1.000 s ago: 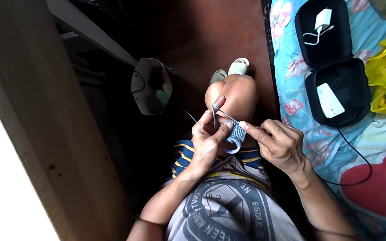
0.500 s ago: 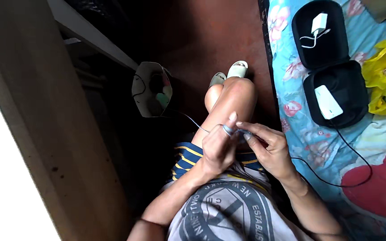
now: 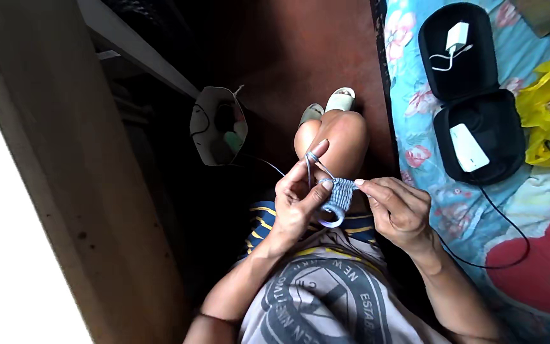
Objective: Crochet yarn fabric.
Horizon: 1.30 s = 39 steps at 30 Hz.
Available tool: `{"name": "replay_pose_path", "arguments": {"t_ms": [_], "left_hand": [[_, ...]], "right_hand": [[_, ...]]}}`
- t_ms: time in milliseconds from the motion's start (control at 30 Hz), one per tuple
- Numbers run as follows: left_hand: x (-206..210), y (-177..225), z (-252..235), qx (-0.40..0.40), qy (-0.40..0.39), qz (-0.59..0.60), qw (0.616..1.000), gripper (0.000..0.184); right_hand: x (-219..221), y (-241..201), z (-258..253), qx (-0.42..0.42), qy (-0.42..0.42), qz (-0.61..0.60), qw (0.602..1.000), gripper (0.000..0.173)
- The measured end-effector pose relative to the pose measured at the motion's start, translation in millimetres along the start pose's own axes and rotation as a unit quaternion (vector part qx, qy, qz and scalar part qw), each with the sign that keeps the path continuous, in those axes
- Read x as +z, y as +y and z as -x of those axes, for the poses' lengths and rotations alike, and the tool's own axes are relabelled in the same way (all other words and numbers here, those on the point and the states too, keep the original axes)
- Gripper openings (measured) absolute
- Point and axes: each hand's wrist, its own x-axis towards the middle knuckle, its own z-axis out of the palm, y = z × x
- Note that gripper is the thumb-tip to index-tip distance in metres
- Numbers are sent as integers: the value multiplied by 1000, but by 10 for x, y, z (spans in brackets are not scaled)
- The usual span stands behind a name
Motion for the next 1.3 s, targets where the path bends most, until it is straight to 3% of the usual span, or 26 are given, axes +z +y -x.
{"name": "replay_pose_path", "arguments": {"t_ms": [200,333,400,467,533,667,767,967,1300], "left_hand": [[-64,45,-36,-30,-7,1,1000,59],[-6,-48,18,79,-52,-142,985,59],[43,-108,45,101,-53,-138,984,56],[76,-106,51,76,-28,-94,992,59],[94,-55,43,42,6,-65,997,62],[97,11,17,11,48,-44,998,59],[96,26,5,10,59,-43,997,57],[95,27,-2,1,76,-38,996,55],[101,-7,-2,8,85,-58,995,55]], "right_hand": [[-8,37,21,-9,-20,-24,999,23],[30,-66,-20,78,-24,-134,988,20],[7,-139,-58,182,-36,-277,943,25],[-8,-169,-93,287,-35,-408,866,35],[3,-143,-99,303,-32,-448,840,35],[-14,-44,-67,173,-37,-258,950,27],[-43,16,-67,97,-46,-99,989,31],[-91,48,-92,5,-63,43,997,38],[-20,-11,-41,1,-57,97,994,36]]}}
